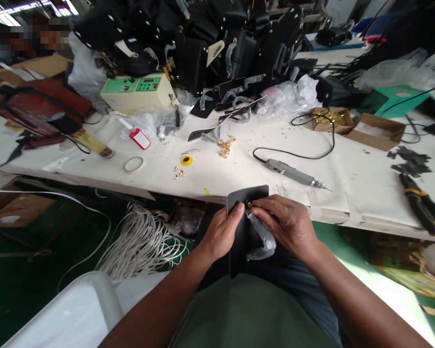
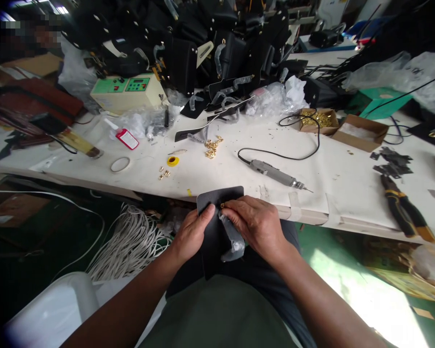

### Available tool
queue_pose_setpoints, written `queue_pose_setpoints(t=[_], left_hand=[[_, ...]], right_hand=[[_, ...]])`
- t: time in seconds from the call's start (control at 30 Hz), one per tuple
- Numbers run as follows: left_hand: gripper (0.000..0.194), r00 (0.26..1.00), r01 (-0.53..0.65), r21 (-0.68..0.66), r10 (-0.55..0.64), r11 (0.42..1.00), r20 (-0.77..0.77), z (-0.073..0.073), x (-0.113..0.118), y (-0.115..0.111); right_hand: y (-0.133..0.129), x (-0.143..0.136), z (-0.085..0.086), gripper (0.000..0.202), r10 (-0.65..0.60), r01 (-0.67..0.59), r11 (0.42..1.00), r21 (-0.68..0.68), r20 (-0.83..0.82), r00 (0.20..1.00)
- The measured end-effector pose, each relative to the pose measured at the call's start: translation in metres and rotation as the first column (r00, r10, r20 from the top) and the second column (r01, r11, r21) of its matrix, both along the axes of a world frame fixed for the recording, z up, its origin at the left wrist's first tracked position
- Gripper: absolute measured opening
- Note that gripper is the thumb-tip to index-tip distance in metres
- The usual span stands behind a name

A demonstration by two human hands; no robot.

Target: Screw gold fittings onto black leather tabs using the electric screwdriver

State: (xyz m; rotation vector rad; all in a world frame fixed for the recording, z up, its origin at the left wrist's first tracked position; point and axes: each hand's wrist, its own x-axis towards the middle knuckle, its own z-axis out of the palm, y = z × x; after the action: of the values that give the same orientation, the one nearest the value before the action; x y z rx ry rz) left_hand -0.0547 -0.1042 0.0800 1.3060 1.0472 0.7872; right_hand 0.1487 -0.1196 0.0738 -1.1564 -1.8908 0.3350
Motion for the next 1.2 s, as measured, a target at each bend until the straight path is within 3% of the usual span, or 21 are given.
queue_pose_setpoints(t=[0.13,0.27,0.6,0.77,0.87,1.07,1.13,1.2], left_hand=[[0.056,0.999,0.04,0.007,-0.04,0.999,-0.026,0.004,0.002,0.001],[0.054,1.0,0.012,0.001,-0.012,1.0,-0.013,0.006,0.004,0.002],[0.057,1.0,0.022,-0.004,-0.022,1.0,0.011,0.006,0.008,-0.002],[0.055,0.998,0.063,-0.047,-0.063,0.997,0.01,0.007,0.006,0.001],[0.052,0.998,0.059,-0.064,-0.057,0.996,0.037,0.006,0.006,0.003],[0.048,0.961,0.041,-0.258,0.032,0.965,0.273,0.001,0.011,0.009],[0.047,0.938,-0.003,-0.32,0.114,0.947,0.329,0.002,0.014,0.013],[0.047,0.907,-0.02,-0.403,0.186,0.915,0.378,0.004,0.018,0.018]], right_hand=[[0.006,0.007,0.001,0.011,0.035,-0.037,0.998,0.056,0.036,0.999],[0.008,0.011,-0.001,0.012,0.112,-0.112,0.994,0.017,-0.037,0.993],[0.001,0.001,-0.003,0.008,0.0,0.0,1.0,-0.003,-0.132,0.991],[0.004,0.004,0.004,0.019,-0.013,-0.051,0.973,-0.226,-0.273,0.962],[0.009,0.006,0.008,0.022,-0.085,-0.05,0.936,-0.349,-0.362,0.928],[0.012,0.011,0.007,0.05,-0.388,0.266,0.899,-0.349,-0.349,0.853],[0.009,0.011,0.004,0.054,-0.411,0.19,0.85,-0.492,-0.392,0.823],[0.006,0.01,0.001,0.048,-0.404,-0.017,0.764,-0.646,-0.498,0.767]])
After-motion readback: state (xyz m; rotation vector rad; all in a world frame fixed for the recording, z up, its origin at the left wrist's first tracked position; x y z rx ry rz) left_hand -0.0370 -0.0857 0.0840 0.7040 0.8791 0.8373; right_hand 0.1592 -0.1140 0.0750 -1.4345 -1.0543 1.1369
